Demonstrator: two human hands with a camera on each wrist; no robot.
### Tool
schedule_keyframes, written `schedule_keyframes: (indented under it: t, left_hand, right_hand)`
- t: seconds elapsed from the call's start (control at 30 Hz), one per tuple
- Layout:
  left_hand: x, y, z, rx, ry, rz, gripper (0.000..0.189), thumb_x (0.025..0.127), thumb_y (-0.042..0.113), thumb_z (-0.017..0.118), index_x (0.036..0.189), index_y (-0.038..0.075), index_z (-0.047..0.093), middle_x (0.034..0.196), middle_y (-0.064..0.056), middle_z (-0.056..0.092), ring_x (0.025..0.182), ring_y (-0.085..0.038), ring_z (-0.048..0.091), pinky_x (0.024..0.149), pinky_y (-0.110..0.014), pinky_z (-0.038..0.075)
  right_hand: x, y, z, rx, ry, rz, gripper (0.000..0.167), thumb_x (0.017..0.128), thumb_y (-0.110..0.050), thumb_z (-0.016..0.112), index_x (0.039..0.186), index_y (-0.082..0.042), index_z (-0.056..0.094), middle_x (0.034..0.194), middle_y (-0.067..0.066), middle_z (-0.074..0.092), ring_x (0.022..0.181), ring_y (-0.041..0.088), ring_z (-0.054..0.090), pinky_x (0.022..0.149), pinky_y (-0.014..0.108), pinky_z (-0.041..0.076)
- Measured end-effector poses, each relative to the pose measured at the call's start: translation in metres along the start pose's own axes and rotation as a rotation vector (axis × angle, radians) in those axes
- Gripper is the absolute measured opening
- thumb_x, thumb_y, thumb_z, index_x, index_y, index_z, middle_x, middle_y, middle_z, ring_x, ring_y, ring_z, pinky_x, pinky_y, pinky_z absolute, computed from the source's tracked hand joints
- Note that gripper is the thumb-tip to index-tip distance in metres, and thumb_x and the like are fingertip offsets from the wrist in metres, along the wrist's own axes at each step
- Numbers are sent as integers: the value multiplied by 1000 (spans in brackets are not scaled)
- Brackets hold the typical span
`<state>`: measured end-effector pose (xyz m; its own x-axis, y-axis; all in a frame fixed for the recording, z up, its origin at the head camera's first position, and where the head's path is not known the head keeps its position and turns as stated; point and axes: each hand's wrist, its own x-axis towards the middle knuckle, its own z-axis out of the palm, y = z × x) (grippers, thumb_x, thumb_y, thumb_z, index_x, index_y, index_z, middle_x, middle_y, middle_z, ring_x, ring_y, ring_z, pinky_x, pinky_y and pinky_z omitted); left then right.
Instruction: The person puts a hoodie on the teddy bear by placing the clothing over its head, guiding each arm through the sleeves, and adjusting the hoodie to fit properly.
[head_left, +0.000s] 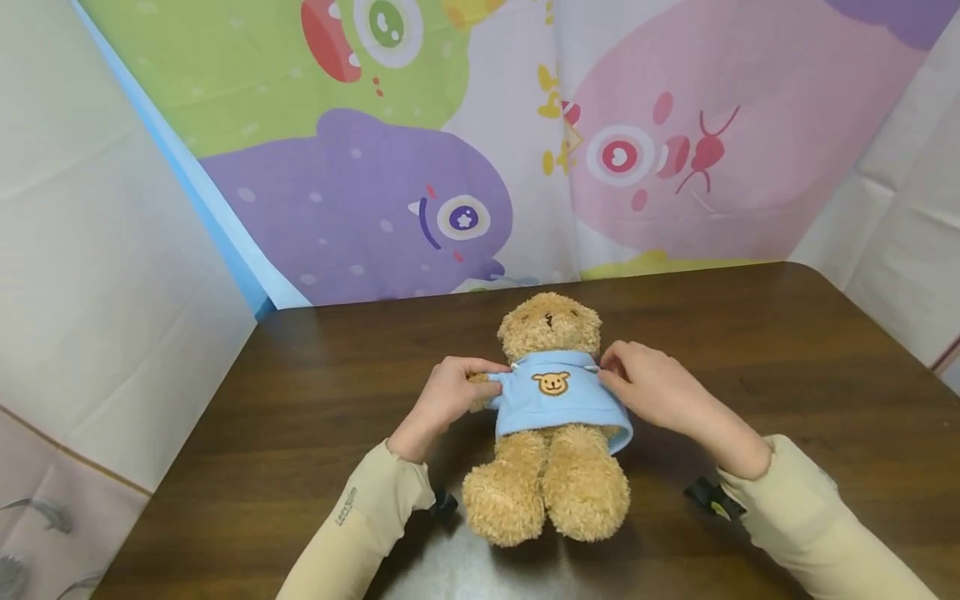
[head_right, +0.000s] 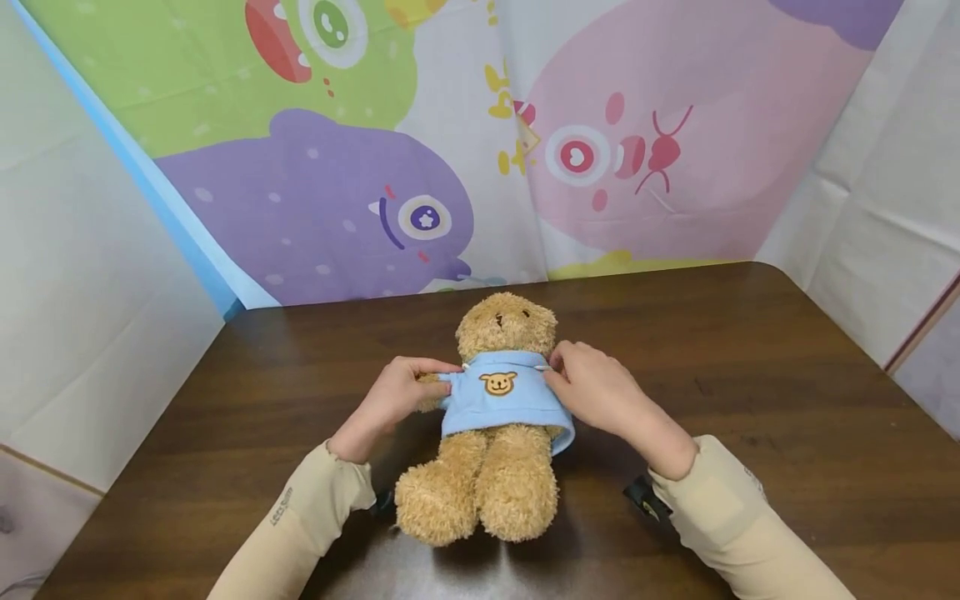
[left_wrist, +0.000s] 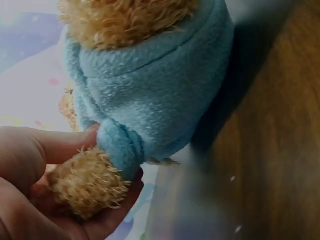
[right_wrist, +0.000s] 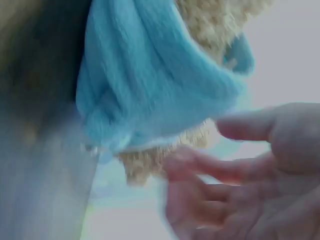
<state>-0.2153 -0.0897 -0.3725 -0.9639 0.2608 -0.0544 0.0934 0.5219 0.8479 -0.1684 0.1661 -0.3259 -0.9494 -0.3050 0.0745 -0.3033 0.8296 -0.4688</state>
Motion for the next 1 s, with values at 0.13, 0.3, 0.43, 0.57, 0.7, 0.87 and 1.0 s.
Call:
schedule_keyframes:
  t: [0.13,0.3,0.43,0.57,0.7,0.87,1.0]
  left_hand:
    - [-1,1,-6,79,1,2,17,78,15,71,93,22,72,107,0,64,95,-18,57,67,-27,46]
    - [-3,6,-14,186,-50,52,14,77,10,67,91,16,69,95,1,65,86,-15,58,70,-29,46]
    - [-4,13,-14,292,-70,113,13,79,6,60,89,13,64,90,0,64,85,-13,58,72,-29,46]
    - [-6,25,-13,312,-69,195,9,84,8,59,87,15,63,91,1,63,82,-12,58,70,-27,46]
    - [-9,43,-8,360,-73,300,3,84,17,62,87,17,64,90,3,62,78,-9,57,68,-25,45]
    - [-15,69,6,591,-61,411,14,84,30,64,89,16,64,86,4,59,73,-9,53,63,-24,43]
    - [-15,78,21,669,-53,453,23,82,38,65,90,16,64,89,2,57,76,-11,51,64,-24,41]
  right_hand:
    - [-2,6,-3,-2,-234,93,38,95,-39,41,89,-5,57,68,2,54,58,13,48,54,27,37]
    - [6,14,6,131,-300,118,43,95,-45,36,95,-5,51,75,4,51,65,15,46,59,28,37]
    - [13,21,17,404,-332,171,44,94,-45,42,103,-2,42,91,9,49,83,17,50,70,30,44]
    - [16,25,24,564,-298,185,45,92,-41,48,109,0,40,101,13,49,96,20,51,80,34,46]
    - [12,20,26,468,-149,165,46,89,-43,53,108,-2,48,101,13,54,88,20,53,72,32,46]
    - [2,3,30,216,115,113,36,86,-44,58,99,-10,62,85,4,61,67,15,49,59,27,38]
    - [1,-5,34,156,242,54,30,86,-35,61,95,-7,68,87,6,66,66,15,56,58,29,42]
